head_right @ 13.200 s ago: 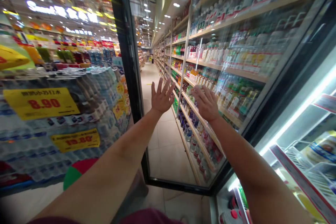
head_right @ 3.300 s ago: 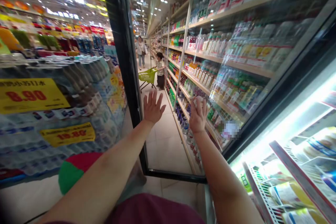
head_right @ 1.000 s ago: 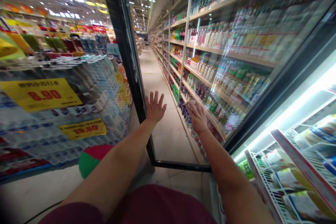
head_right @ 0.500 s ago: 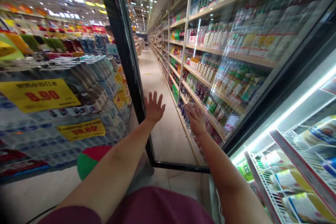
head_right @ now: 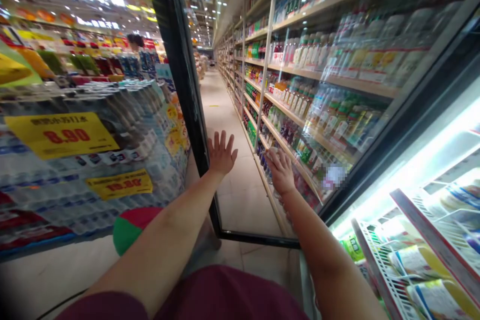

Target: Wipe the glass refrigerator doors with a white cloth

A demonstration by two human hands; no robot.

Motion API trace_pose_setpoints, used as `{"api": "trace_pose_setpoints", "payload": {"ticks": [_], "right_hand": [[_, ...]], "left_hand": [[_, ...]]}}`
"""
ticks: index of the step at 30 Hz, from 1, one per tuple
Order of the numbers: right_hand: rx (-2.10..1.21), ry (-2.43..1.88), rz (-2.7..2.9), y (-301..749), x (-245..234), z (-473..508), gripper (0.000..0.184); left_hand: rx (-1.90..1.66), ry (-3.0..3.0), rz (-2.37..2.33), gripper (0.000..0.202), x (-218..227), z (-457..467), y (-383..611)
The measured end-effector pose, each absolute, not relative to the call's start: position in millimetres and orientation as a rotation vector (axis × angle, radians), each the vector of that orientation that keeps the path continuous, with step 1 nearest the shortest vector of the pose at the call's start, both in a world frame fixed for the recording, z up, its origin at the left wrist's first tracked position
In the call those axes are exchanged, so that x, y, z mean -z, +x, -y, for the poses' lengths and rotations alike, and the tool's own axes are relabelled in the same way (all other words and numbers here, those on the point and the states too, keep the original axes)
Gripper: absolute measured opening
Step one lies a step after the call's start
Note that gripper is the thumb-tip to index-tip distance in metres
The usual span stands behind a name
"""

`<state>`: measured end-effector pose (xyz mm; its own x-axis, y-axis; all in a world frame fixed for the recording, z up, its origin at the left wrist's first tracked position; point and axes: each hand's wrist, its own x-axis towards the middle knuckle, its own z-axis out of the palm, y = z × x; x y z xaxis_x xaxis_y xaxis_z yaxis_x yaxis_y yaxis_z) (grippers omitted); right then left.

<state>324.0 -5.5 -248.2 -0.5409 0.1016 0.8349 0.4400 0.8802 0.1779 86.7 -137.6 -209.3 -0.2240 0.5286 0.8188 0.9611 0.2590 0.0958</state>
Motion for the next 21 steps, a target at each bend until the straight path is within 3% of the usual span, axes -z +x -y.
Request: {"api": "trace_pose_setpoints", "payload": {"ticks": [7, 14, 21], "right_hand": [[0.495, -0.382, 2.095, 323, 249, 8, 0.052], [0.485, -0.411, 2.111, 323, 253, 9, 0.057], [0.446, -0.466, 1.989, 323, 197, -3, 0.055]], "left_hand": [[0.812, -1.343, 1.862, 0.051, 209, 137, 87], [0.839, -1.340, 1.851, 0.052, 211, 136, 86], [0.864, -1.362, 1.881, 0.054, 208, 135, 88]]}}
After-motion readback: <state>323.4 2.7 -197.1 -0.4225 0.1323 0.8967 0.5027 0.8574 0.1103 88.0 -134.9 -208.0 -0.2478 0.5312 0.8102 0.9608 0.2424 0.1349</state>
